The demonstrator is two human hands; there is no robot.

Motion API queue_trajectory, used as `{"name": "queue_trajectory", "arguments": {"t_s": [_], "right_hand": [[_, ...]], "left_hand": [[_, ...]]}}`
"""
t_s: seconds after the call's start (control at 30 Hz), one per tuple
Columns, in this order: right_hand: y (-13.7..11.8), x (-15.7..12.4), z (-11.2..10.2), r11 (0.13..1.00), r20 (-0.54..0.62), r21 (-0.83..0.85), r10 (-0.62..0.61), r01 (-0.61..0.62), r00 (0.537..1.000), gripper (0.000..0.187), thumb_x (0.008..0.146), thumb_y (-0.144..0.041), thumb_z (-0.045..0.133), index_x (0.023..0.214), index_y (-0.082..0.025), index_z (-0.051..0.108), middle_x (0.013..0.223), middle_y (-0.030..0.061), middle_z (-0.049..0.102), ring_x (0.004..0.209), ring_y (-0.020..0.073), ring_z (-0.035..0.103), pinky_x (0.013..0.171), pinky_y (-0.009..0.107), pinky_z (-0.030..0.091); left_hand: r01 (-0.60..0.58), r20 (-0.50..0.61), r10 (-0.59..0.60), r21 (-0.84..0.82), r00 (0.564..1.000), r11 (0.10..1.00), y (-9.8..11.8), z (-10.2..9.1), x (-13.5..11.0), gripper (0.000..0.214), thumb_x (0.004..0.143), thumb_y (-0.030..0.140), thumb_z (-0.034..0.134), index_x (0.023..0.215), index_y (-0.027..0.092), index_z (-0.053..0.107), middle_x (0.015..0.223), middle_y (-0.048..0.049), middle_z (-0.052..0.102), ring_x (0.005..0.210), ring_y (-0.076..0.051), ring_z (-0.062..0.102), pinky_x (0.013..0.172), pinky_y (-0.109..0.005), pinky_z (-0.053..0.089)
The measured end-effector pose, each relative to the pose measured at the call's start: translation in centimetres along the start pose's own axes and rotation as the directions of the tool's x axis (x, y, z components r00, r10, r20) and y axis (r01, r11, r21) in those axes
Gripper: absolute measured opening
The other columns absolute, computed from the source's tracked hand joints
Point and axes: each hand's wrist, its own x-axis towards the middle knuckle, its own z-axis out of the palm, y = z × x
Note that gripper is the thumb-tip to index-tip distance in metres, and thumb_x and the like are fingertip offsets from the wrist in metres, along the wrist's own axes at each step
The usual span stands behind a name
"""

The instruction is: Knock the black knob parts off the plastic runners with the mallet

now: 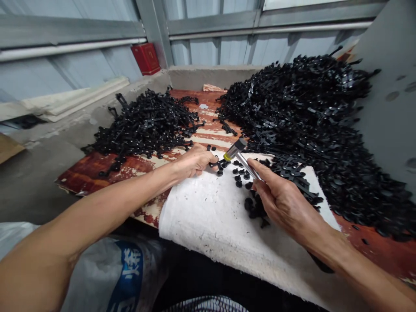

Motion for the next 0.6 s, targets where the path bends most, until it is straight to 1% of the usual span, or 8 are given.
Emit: {"name": "queue_trajectory", "arguments": {"t_s": [0.07,0.13,0.2,0.27,0.33,0.43,0.5,0.6], "right_hand": [[0.0,0.1,-0.1,0.992,-0.020,-0.084,-0.092,0.090,0.996,0.048,0.085,-0.022,0.049,0.132,-0.026,0.057,0.114,0.0083,0.069,0.096,0.0268,0.066,0.086,0.045,0.052],[-0.1,0.2,-0.2,0.979,-0.054,-0.131,-0.162,0.154,0.985,0.052,0.087,-0.019,0.045,0.138,-0.027,0.053,0.119,0.0097,0.067,0.102,0.0271,0.064,0.088,0.045,0.052],[0.0,0.4,-0.2,0.965,-0.058,-0.190,-0.197,0.183,0.979,0.055,0.087,-0.018,0.045,0.141,-0.027,0.050,0.108,0.0106,0.068,0.095,0.0261,0.065,0.084,0.042,0.053],[0.3,0.5,-0.1,0.951,-0.017,-0.262,-0.177,0.167,0.984,0.057,0.083,-0.018,0.046,0.139,-0.027,0.053,0.086,0.0083,0.065,0.076,0.0241,0.063,0.074,0.040,0.054],[0.5,0.4,-0.1,0.942,0.016,-0.304,-0.147,0.145,0.989,0.056,0.082,-0.018,0.047,0.136,-0.026,0.057,0.074,0.0058,0.059,0.067,0.0228,0.060,0.069,0.040,0.054],[0.1,0.1,-0.2,0.939,-0.019,-0.284,-0.206,0.193,0.978,0.056,0.086,-0.017,0.043,0.142,-0.025,0.050,0.083,0.0083,0.061,0.073,0.0229,0.060,0.071,0.039,0.053],[-0.2,0.1,-0.4,0.922,-0.054,-0.302,-0.269,0.241,0.961,0.059,0.089,-0.016,0.040,0.147,-0.022,0.042,0.091,0.0106,0.062,0.073,0.0216,0.059,0.068,0.036,0.052],[-0.1,0.2,-0.5,0.873,0.053,-0.418,-0.252,0.250,0.966,0.059,0.086,-0.015,0.039,0.145,-0.018,0.045,0.082,0.0093,0.062,0.057,0.0185,0.054,0.055,0.033,0.050]], "left_hand": [[0.022,-0.025,-0.022,0.001,0.999,1.000,0.4,0.3,-0.3,0.028,0.072,0.008,0.066,0.053,0.017,0.047,0.042,-0.0006,0.053,0.027,-0.003,0.030,0.033,-0.022,0.011],[0.046,-0.039,-0.046,-0.002,0.998,0.999,0.8,0.5,-0.6,0.032,0.072,0.006,0.065,0.052,0.019,0.044,0.036,0.0033,0.044,0.028,-0.005,0.035,0.034,-0.021,0.011],[0.050,-0.031,-0.050,-0.002,0.998,0.999,0.8,0.5,-0.7,0.032,0.072,0.005,0.064,0.051,0.018,0.044,0.035,0.0039,0.043,0.027,-0.004,0.032,0.033,-0.021,0.011],[0.034,-0.004,-0.034,-0.001,0.999,0.999,0.6,0.4,-0.6,0.029,0.073,0.005,0.063,0.052,0.017,0.047,0.038,0.0017,0.048,0.026,-0.002,0.026,0.033,-0.022,0.011],[0.004,0.026,-0.004,-0.013,1.000,1.000,0.1,0.1,-0.2,0.023,0.073,0.007,0.063,0.055,0.015,0.052,0.043,-0.0009,0.054,0.027,-0.002,0.028,0.034,-0.022,0.011],[-0.007,0.053,0.009,-0.032,0.999,0.999,-0.3,-0.1,0.0,0.018,0.072,0.009,0.064,0.059,0.015,0.054,0.047,-0.0029,0.057,0.030,-0.004,0.034,0.034,-0.022,0.012],[0.007,0.035,-0.006,-0.031,0.999,1.000,-0.2,0.0,-0.2,0.019,0.072,0.008,0.064,0.058,0.016,0.052,0.046,-0.0022,0.056,0.029,-0.003,0.031,0.035,-0.022,0.011],[0.006,0.009,-0.006,-0.018,1.000,1.000,0.0,0.1,-0.6,0.018,0.072,0.007,0.063,0.061,0.016,0.052,0.044,0.0001,0.054,0.027,-0.002,0.026,0.035,-0.022,0.011]]}}
